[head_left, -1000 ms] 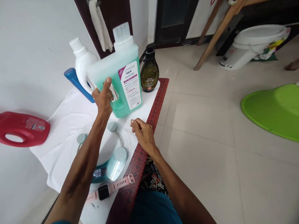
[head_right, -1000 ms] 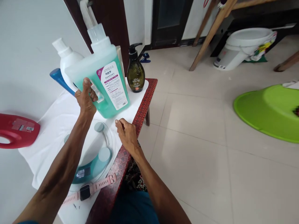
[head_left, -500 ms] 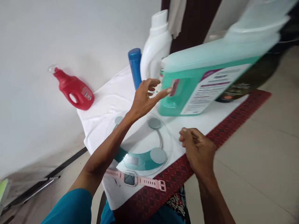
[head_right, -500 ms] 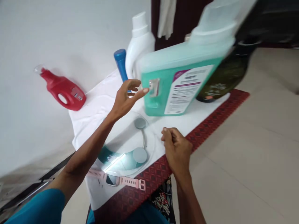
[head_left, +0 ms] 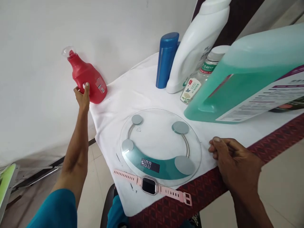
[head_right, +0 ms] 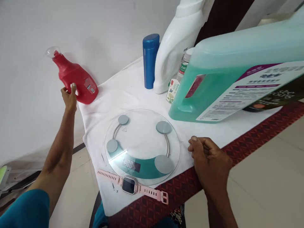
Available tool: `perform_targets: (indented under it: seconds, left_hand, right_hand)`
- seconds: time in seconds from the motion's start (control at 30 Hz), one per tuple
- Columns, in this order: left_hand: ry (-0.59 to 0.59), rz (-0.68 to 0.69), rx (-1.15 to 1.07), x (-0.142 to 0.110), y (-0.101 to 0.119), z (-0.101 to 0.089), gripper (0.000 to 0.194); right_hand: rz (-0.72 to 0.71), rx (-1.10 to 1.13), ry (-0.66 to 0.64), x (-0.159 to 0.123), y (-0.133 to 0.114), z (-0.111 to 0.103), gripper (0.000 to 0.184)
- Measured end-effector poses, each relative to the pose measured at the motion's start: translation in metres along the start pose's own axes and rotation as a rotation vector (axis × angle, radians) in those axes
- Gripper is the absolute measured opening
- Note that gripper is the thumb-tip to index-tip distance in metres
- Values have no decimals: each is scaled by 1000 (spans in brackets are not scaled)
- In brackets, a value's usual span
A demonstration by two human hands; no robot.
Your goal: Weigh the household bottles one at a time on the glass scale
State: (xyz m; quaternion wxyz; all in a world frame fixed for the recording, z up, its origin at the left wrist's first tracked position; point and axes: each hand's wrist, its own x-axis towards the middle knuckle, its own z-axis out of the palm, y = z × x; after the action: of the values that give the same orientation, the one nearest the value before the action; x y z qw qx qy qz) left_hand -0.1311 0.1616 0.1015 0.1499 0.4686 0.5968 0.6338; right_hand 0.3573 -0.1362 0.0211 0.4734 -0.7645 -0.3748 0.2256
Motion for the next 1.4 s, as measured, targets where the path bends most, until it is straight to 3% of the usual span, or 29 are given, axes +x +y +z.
perform_targets:
  seconds: [0.13,0.27,0.37,0.5,0.67,0.83,1.0,1.13,1.27,1.4]
  left_hand:
    - [83,-156,27,25,-5,25,49]
    - [122,-73,-94,13,-3,40,59]
    - [241,39,-154,-8,0,38,66]
    - [320,71,-139,-40,14,18,75]
    - [170,215,-156,-81,51,-15,88]
    - [76,206,-252,-125,96,-27,84]
    - [-178,97,-490,-179,124,-17,87]
    - [-307,13,-516,-225,140,-1,93]
    - [-385,-26,-535,-255,151,13,98]
    - [-410,-45,-541,-267,152,22,97]
  right_hand:
    - [-16,18,13,0,0,1,62]
    - [-29,23,9,2,2,2,60]
    - [-55,35,1,2,5,3,56]
    - [-106,70,0,3,8,3,55]
    - [-136,118,2,3,11,5,49]
    - [-182,153,-12,4,13,6,42]
    - [-189,181,-4,5,15,9,37]
    - [-186,203,-7,5,16,9,41]
    - [-186,222,-11,7,17,10,49]
    - [-193,234,-16,9,18,10,52]
